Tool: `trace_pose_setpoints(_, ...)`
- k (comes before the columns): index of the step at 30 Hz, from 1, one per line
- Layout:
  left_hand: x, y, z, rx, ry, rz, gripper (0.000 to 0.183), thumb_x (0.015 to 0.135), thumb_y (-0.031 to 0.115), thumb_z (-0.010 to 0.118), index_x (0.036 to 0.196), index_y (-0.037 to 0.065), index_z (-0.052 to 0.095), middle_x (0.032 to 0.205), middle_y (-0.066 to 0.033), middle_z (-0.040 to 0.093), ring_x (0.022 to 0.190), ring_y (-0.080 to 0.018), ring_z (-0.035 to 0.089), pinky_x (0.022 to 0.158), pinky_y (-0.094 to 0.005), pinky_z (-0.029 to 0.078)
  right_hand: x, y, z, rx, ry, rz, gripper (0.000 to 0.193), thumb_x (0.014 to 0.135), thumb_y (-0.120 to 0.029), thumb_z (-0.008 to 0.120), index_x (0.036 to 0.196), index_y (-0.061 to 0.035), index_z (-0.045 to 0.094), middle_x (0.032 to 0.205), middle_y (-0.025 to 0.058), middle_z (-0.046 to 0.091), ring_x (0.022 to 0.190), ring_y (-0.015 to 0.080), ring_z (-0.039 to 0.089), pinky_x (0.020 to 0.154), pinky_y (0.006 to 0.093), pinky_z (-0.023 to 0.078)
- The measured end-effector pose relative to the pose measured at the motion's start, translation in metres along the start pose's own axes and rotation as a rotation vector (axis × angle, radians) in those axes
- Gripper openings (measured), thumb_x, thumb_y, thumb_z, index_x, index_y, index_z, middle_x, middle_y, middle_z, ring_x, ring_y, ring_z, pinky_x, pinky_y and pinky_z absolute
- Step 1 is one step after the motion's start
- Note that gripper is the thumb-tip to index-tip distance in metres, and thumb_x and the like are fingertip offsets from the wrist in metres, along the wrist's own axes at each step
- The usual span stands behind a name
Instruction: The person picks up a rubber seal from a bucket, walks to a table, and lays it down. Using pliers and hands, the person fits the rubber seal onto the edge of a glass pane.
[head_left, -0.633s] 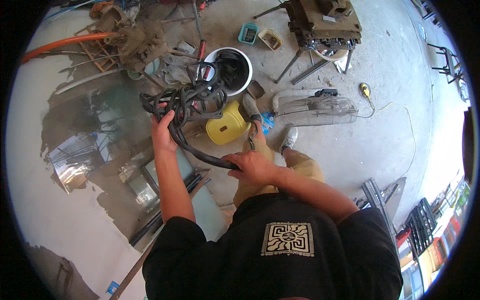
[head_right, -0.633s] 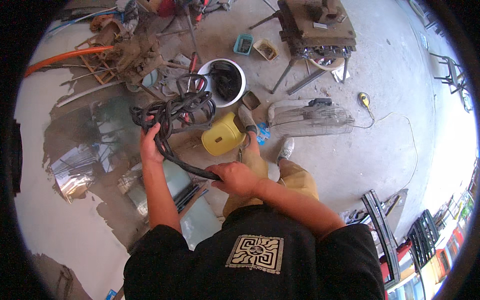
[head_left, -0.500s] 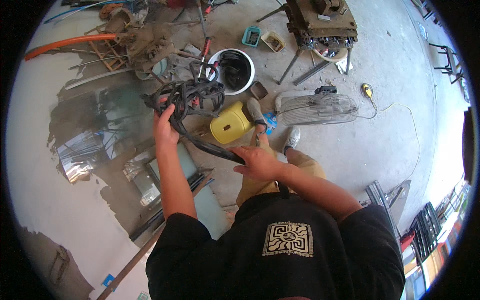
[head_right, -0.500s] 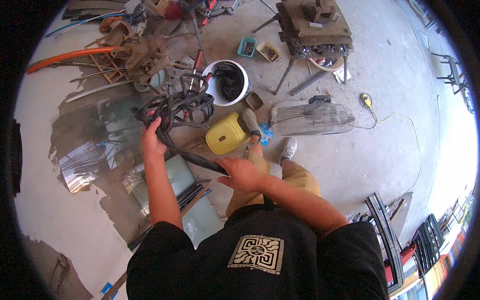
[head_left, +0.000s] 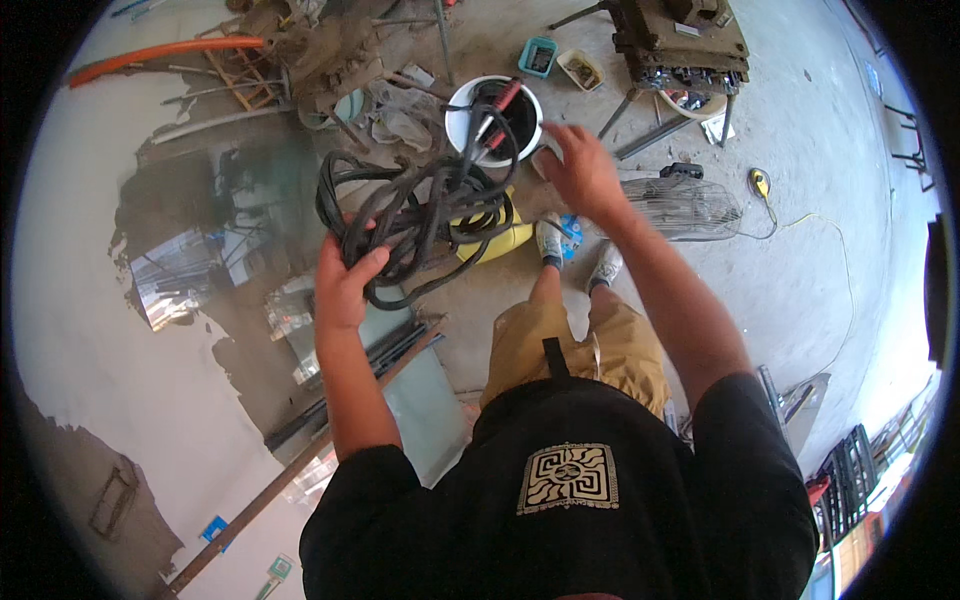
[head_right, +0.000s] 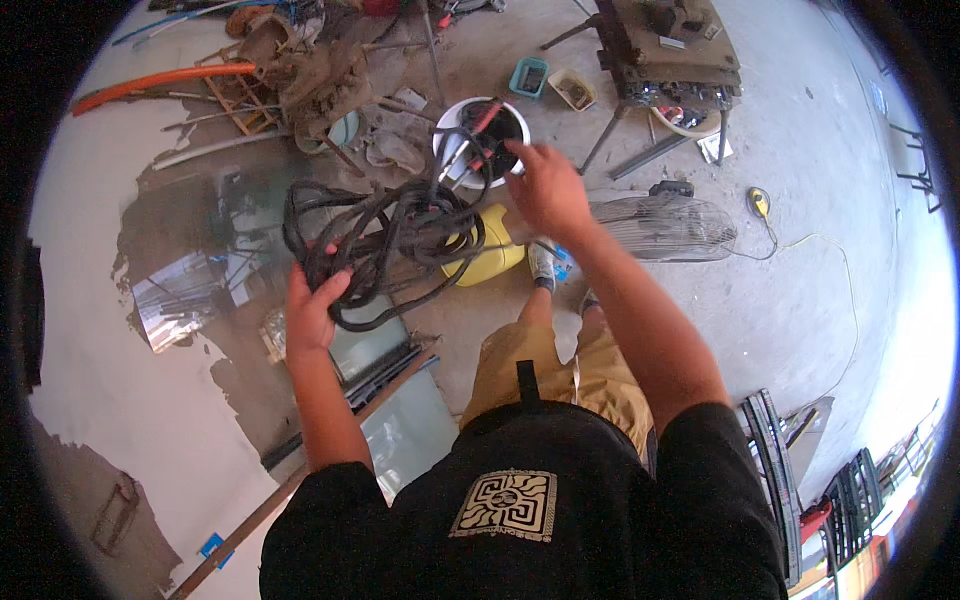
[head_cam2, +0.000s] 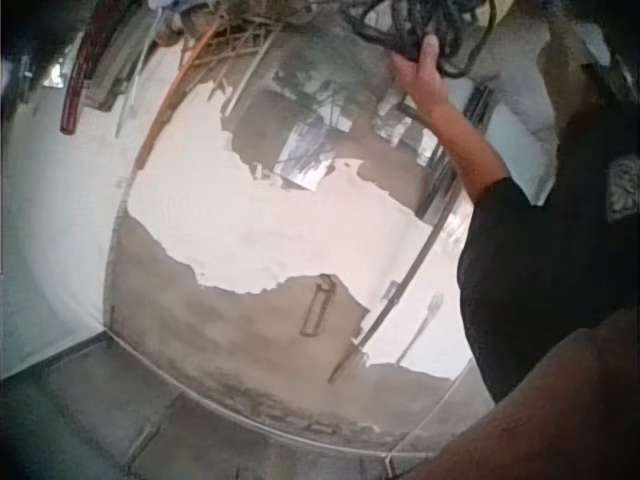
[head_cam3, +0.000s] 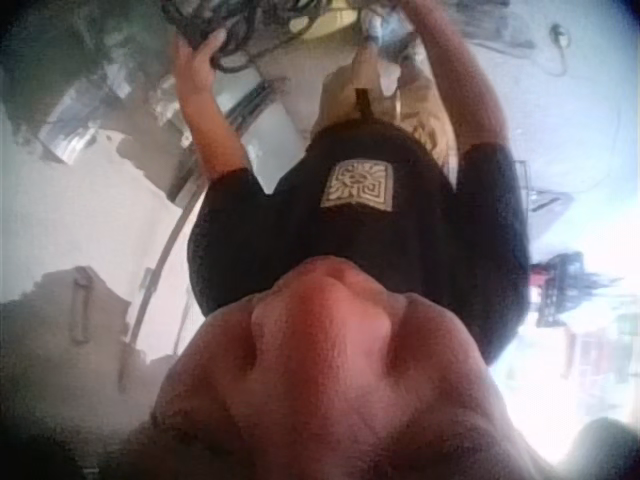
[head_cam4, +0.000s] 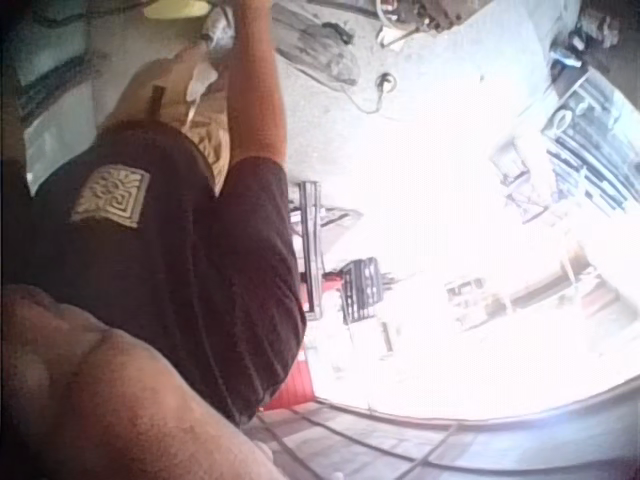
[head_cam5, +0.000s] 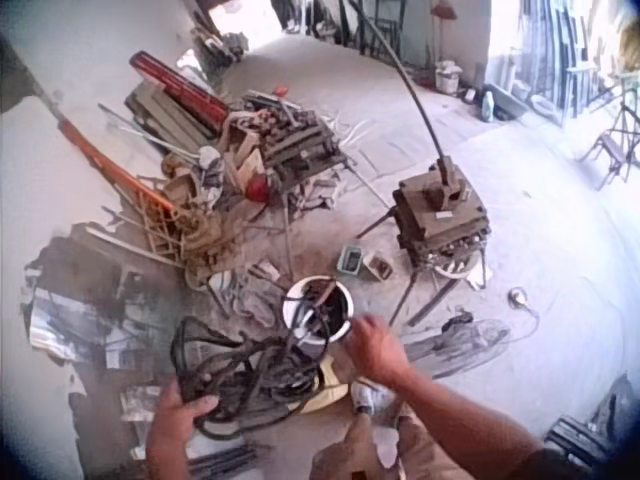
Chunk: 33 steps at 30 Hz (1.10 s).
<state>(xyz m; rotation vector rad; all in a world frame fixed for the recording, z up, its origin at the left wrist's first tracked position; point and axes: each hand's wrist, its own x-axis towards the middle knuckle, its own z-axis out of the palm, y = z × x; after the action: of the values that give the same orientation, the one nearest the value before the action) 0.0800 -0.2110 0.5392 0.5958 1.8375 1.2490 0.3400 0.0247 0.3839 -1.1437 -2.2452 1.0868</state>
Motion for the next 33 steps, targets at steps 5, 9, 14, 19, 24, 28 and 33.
trace_pose_setpoints(5,-0.056,0.052,-0.019,0.172,-0.050,-0.077,0.038,0.080,0.007,0.079,0.114,0.001,0.061,0.112,-0.0088,0.065,0.102,-0.0190,0.063,0.095,-0.0328,0.047,0.038,0.018,0.022,-0.261,-0.197,-0.383,0.063,0.082,-0.006,0.064,0.143,-0.0178,0.055,0.143,0.0143,0.055,0.137,0.0344,0.048,0.115,0.0461,0.039)
trace_pose_setpoints(9,-0.090,0.075,-0.036,0.169,-0.243,0.197,0.025,0.078,0.006,0.078,0.093,0.004,0.057,0.109,-0.0253,0.068,0.094,-0.0289,0.068,0.083,-0.0392,0.054,0.015,0.027,0.055,-0.385,-0.569,-0.466,0.064,0.082,-0.006,0.064,0.143,-0.0196,0.055,0.139,0.0131,0.056,0.135,0.0346,0.050,0.114,0.0509,0.038)
trace_pose_setpoints(14,-0.122,0.093,-0.043,-0.008,-0.233,0.159,0.018,0.093,0.014,0.064,0.078,0.007,0.062,0.093,-0.0278,0.071,0.081,-0.0320,0.072,0.072,-0.0391,0.058,-0.046,0.048,0.092,-0.076,-0.851,-0.286,0.038,0.082,-0.018,0.072,0.120,-0.0198,0.071,0.095,0.0150,0.072,0.095,0.0385,0.069,0.082,0.0466,0.055)
trace_pose_setpoints(19,-0.126,0.079,-0.064,0.226,-0.287,0.005,0.027,0.078,-0.005,0.079,0.090,0.008,0.057,0.107,-0.0188,0.072,0.098,-0.0282,0.071,0.086,-0.0398,0.058,-0.100,-0.018,0.050,-0.096,-0.696,0.066,0.039,0.089,-0.043,0.072,0.122,-0.0220,0.071,0.097,0.0153,0.074,0.091,0.0371,0.071,0.078,0.0485,0.055)
trace_pose_setpoints(24,-0.131,0.066,-0.037,0.327,-0.465,-0.304,0.026,0.090,0.022,0.079,0.102,0.001,0.069,0.101,-0.0110,0.073,0.096,-0.0165,0.068,0.085,-0.0349,0.053,-0.103,-0.061,0.017,0.025,-0.696,0.313,0.039,0.096,-0.040,0.068,0.126,-0.0144,0.067,0.095,0.0185,0.072,0.087,0.0395,0.070,0.077,0.0470,0.055)
trace_pose_setpoints(28,-0.135,0.050,-0.002,0.241,-0.701,-0.210,0.029,0.093,0.023,0.074,0.113,0.003,0.069,0.110,-0.0159,0.072,0.101,-0.0265,0.069,0.091,-0.0383,0.052,-0.100,-0.070,0.025,0.607,-0.609,0.458,0.038,0.099,-0.029,0.065,0.124,-0.0011,0.058,0.101,0.0280,0.069,0.094,0.0465,0.068,0.080,0.0510,0.053)
trace_pose_setpoints(33,-0.135,0.043,0.006,0.364,-0.663,-0.176,0.042,0.086,0.022,0.080,0.120,0.003,0.066,0.117,-0.0143,0.071,0.110,-0.0249,0.067,0.096,-0.0379,0.050,-0.077,-0.029,0.067,0.290,-0.364,0.212,0.038,0.092,-0.020,0.062,0.121,0.0019,0.057,0.108,0.0291,0.068,0.106,0.0483,0.065,0.090,0.0505,0.051)
